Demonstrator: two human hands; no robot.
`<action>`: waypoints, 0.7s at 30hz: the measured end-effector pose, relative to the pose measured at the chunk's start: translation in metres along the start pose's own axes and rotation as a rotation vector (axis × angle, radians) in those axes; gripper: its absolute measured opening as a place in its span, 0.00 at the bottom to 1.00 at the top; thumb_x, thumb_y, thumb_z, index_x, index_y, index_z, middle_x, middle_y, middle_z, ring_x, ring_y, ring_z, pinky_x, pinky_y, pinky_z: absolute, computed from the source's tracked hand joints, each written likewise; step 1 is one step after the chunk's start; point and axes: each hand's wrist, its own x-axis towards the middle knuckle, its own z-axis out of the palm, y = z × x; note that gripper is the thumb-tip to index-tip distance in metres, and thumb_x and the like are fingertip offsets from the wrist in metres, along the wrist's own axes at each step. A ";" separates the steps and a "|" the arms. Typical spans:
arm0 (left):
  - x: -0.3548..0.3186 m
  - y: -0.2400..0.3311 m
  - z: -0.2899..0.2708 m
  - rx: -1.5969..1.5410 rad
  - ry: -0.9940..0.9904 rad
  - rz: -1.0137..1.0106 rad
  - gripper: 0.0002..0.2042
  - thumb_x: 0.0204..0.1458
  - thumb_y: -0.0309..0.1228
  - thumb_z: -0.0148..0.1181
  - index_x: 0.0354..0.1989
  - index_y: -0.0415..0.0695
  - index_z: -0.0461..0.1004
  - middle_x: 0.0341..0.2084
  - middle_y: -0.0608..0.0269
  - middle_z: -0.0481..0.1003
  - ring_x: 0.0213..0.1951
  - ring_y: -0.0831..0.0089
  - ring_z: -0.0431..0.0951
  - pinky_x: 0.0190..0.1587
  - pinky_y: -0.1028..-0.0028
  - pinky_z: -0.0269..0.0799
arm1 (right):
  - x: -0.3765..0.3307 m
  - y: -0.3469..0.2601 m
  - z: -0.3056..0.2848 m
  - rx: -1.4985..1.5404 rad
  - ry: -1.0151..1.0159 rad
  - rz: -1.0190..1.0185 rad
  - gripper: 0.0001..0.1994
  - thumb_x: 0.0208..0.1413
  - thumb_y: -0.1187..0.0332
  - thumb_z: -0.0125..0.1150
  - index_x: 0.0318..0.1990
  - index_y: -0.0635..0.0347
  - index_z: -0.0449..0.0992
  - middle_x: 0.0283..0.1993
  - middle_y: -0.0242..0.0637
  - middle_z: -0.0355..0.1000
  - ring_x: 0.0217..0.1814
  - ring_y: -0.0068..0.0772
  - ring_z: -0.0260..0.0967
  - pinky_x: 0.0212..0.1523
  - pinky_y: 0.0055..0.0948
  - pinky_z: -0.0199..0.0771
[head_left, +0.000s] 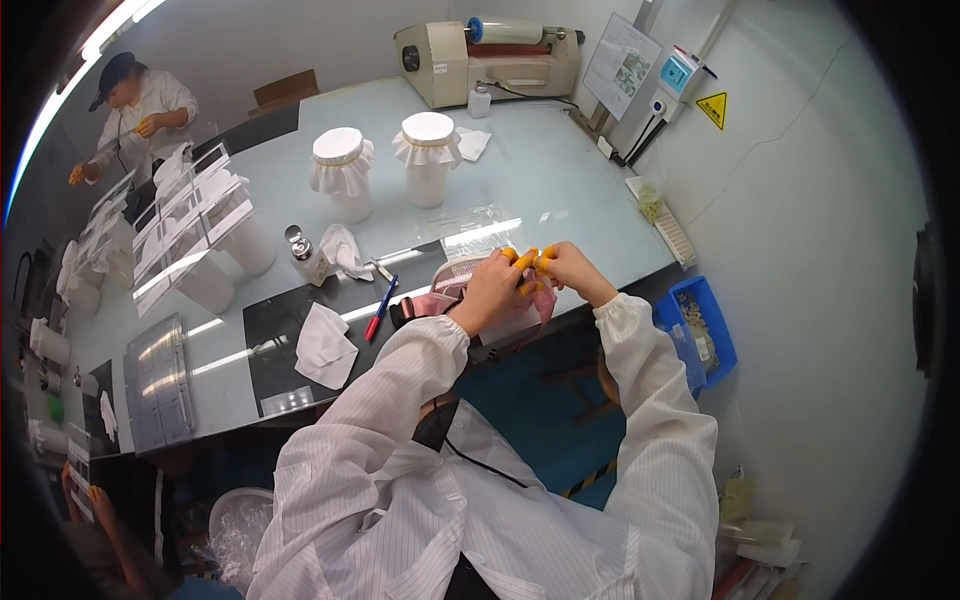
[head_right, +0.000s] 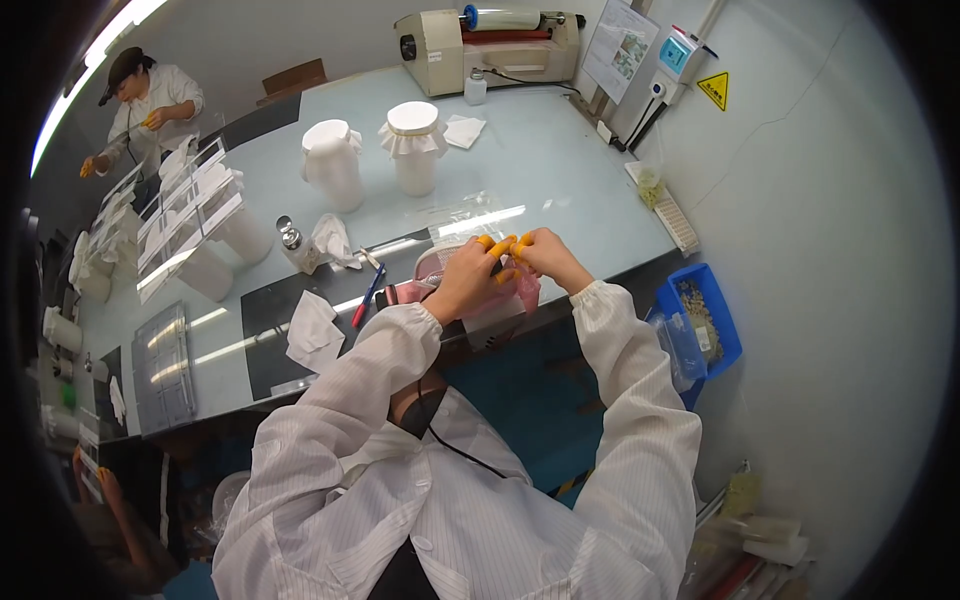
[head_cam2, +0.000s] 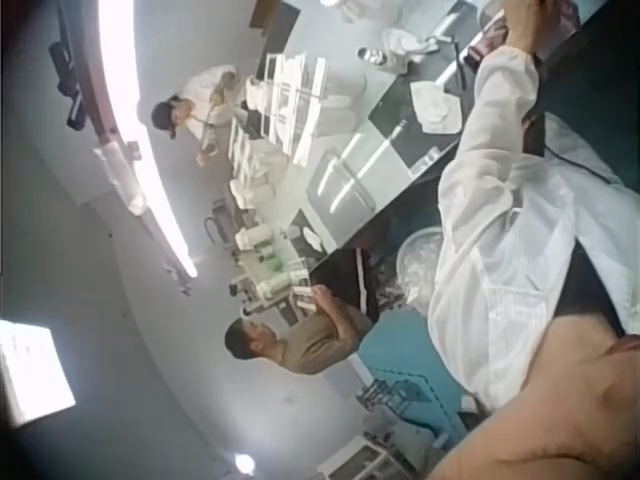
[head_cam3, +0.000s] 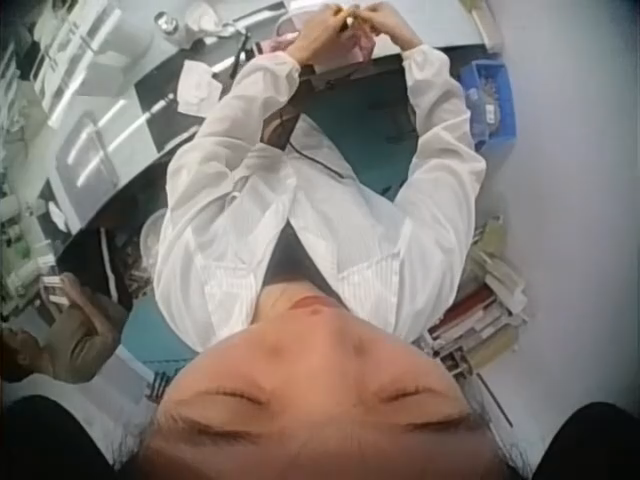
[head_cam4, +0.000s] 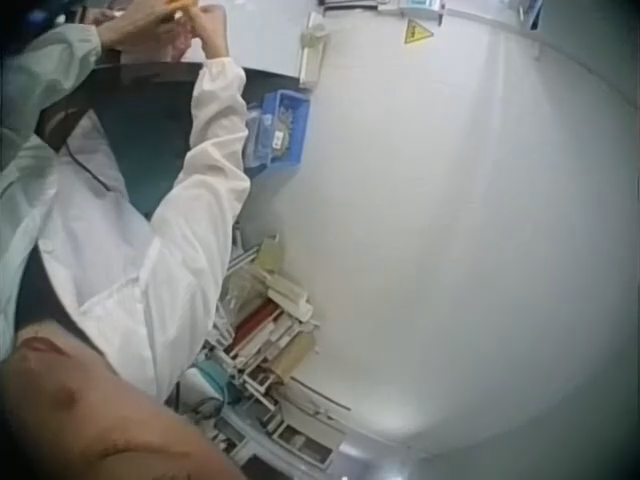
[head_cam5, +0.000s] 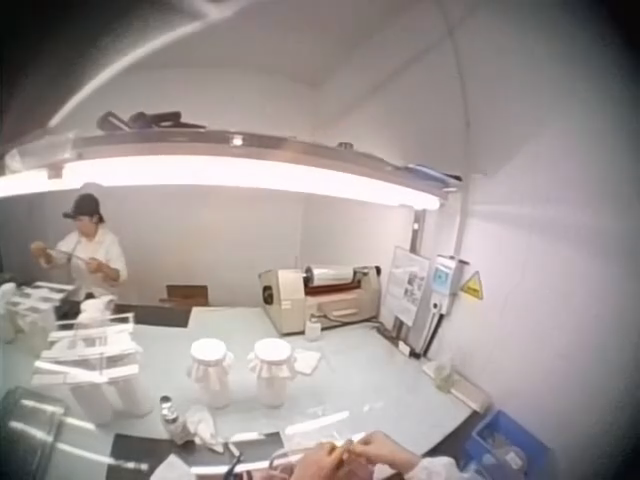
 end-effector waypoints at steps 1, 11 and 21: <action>0.001 -0.002 0.004 -0.002 -0.002 -0.001 0.19 0.38 0.35 0.58 0.41 0.45 0.69 0.26 0.56 0.68 0.32 0.61 0.68 0.35 0.69 0.66 | 0.001 0.002 0.001 -0.018 0.020 -0.026 0.11 0.49 0.67 0.50 0.27 0.69 0.71 0.17 0.32 0.64 0.15 0.19 0.59 0.15 0.18 0.60; 0.013 -0.012 0.010 -0.038 -0.015 -0.097 0.09 0.39 0.31 0.56 0.29 0.43 0.74 0.23 0.57 0.69 0.30 0.61 0.69 0.33 0.69 0.66 | -0.003 0.014 -0.006 0.304 -0.009 -0.149 0.10 0.51 0.69 0.50 0.33 0.69 0.71 0.23 0.34 0.69 0.21 0.20 0.62 0.23 0.19 0.64; 0.011 -0.014 0.011 -0.130 0.077 -0.129 0.07 0.39 0.29 0.57 0.26 0.39 0.75 0.21 0.56 0.71 0.27 0.62 0.68 0.31 0.68 0.66 | -0.008 0.041 0.020 -0.244 0.315 -0.359 0.10 0.44 0.74 0.55 0.36 0.67 0.72 0.32 0.49 0.70 0.34 0.44 0.68 0.37 0.30 0.68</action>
